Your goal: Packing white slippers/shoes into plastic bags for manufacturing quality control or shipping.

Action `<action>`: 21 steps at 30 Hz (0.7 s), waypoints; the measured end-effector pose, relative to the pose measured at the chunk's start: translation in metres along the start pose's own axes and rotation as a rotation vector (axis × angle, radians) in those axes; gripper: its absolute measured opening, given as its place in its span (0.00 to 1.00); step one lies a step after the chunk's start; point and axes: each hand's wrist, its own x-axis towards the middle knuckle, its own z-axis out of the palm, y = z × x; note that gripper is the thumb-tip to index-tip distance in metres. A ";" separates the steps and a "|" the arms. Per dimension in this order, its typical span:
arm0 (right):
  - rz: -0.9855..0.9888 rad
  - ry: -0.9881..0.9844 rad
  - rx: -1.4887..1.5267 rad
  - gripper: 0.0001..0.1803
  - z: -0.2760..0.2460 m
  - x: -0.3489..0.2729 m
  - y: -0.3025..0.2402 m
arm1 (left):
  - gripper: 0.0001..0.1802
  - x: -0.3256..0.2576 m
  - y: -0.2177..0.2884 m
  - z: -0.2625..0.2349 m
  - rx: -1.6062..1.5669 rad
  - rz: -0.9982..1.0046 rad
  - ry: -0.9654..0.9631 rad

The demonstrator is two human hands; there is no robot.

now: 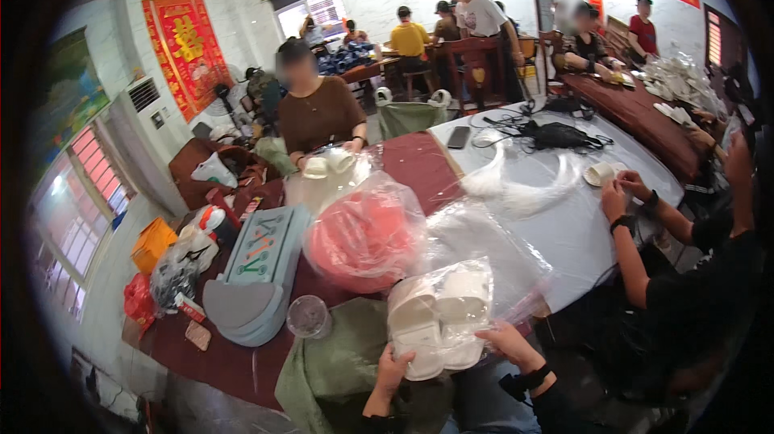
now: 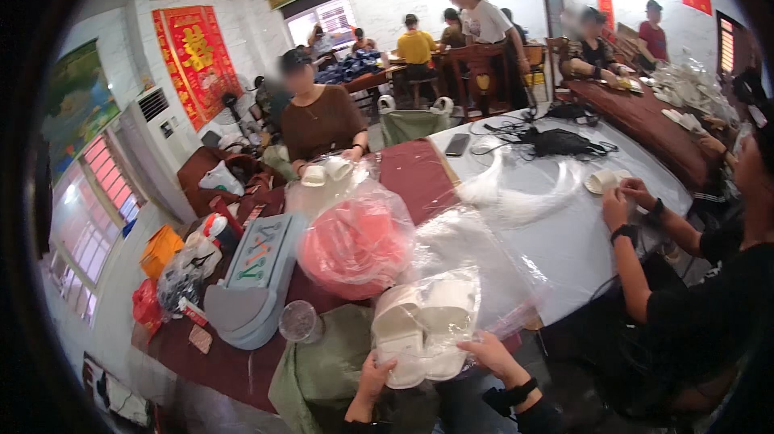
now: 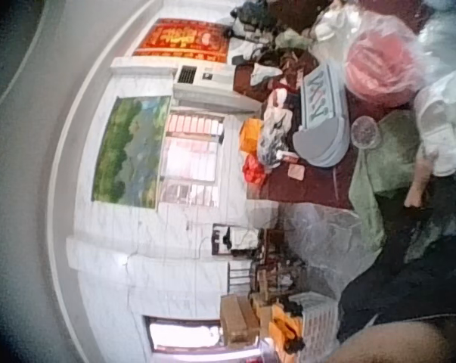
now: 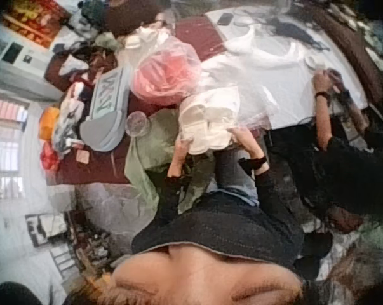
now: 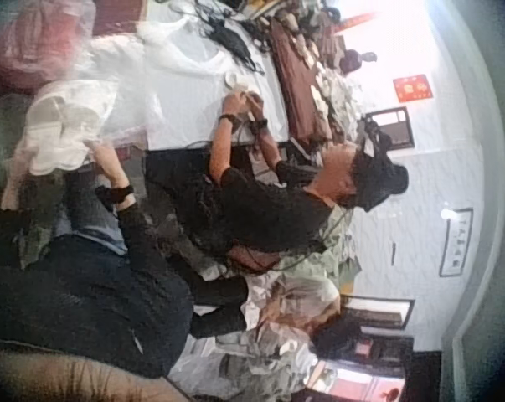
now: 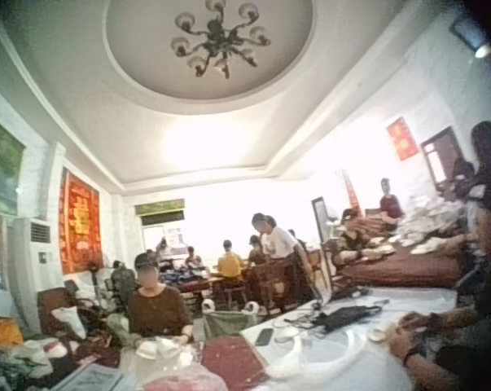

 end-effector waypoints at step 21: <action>-0.727 0.342 -0.547 0.18 -0.016 0.042 0.074 | 0.27 0.028 -0.024 -0.013 -0.144 -0.217 -0.155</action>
